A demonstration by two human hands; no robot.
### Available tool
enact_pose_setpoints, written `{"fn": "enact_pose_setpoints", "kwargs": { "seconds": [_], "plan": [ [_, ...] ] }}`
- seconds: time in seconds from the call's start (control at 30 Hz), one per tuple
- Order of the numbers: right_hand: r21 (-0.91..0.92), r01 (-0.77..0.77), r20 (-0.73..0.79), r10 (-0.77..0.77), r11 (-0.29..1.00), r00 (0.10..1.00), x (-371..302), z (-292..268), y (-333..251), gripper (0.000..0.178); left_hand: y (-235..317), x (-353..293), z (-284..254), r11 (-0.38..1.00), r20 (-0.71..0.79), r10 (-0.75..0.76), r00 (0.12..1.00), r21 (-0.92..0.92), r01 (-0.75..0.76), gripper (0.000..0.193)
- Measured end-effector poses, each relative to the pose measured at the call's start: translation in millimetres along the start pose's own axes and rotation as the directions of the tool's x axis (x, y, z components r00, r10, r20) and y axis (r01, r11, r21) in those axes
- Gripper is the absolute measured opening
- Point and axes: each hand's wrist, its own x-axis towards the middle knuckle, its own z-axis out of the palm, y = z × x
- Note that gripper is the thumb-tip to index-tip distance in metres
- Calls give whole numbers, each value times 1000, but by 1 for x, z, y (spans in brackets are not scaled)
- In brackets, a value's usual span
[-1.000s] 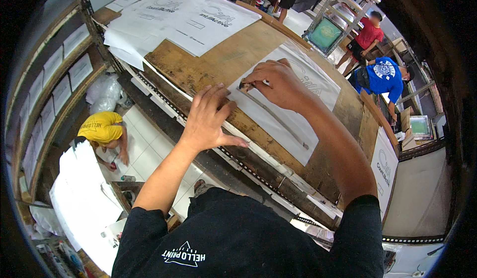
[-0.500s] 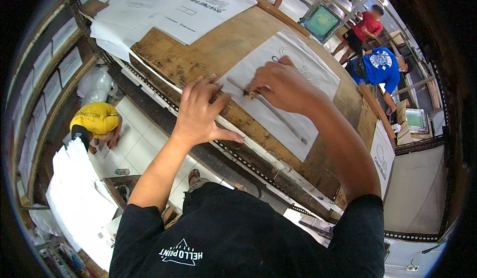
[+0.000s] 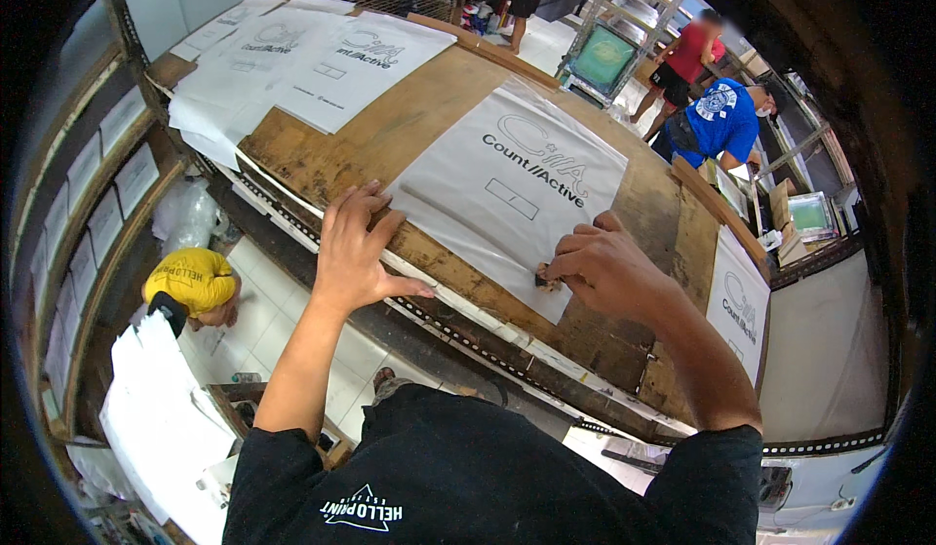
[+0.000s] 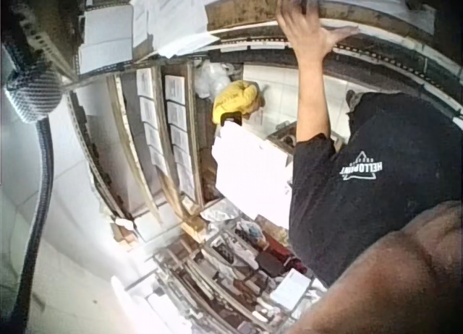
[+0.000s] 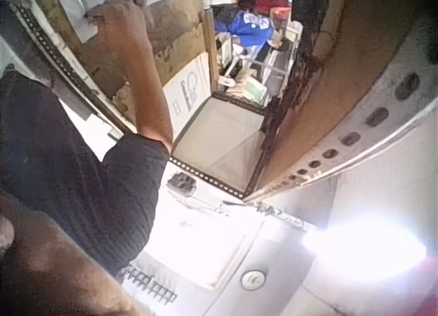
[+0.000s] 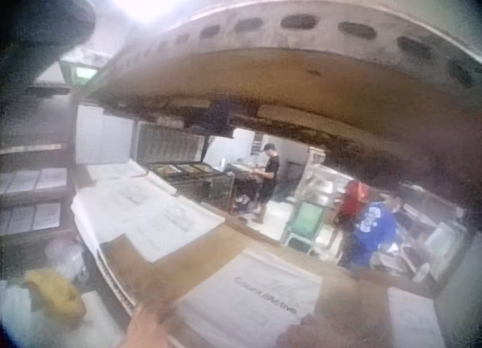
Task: The person applies adhesive and dark ink to various areas of paper sheets on a wooden workbench using a small applicator tool and a piece of cloth.
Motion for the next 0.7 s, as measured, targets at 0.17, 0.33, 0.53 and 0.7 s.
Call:
{"fn": "enact_pose_setpoints", "kwargs": {
  "seconds": [0.17,0.33,0.53,0.7],
  "plan": [
    [-15,-5,179,8,1000,984,2,-24,1,20,2,2,0,1000,-33,9,999,4,-9,100],
    [647,-115,6,145,754,989,41,-22,15,21,3,4,-3,1000,-61,16,998,-12,-17,97],
    [757,-217,1,332,616,943,93,-14,-2,24,-3,0,-2,998,-66,33,997,-56,-37,95],
    [974,-145,60,419,176,906,121,-8,-6,27,-5,0,0,997,-79,44,996,-61,-49,93]
  ]
}}
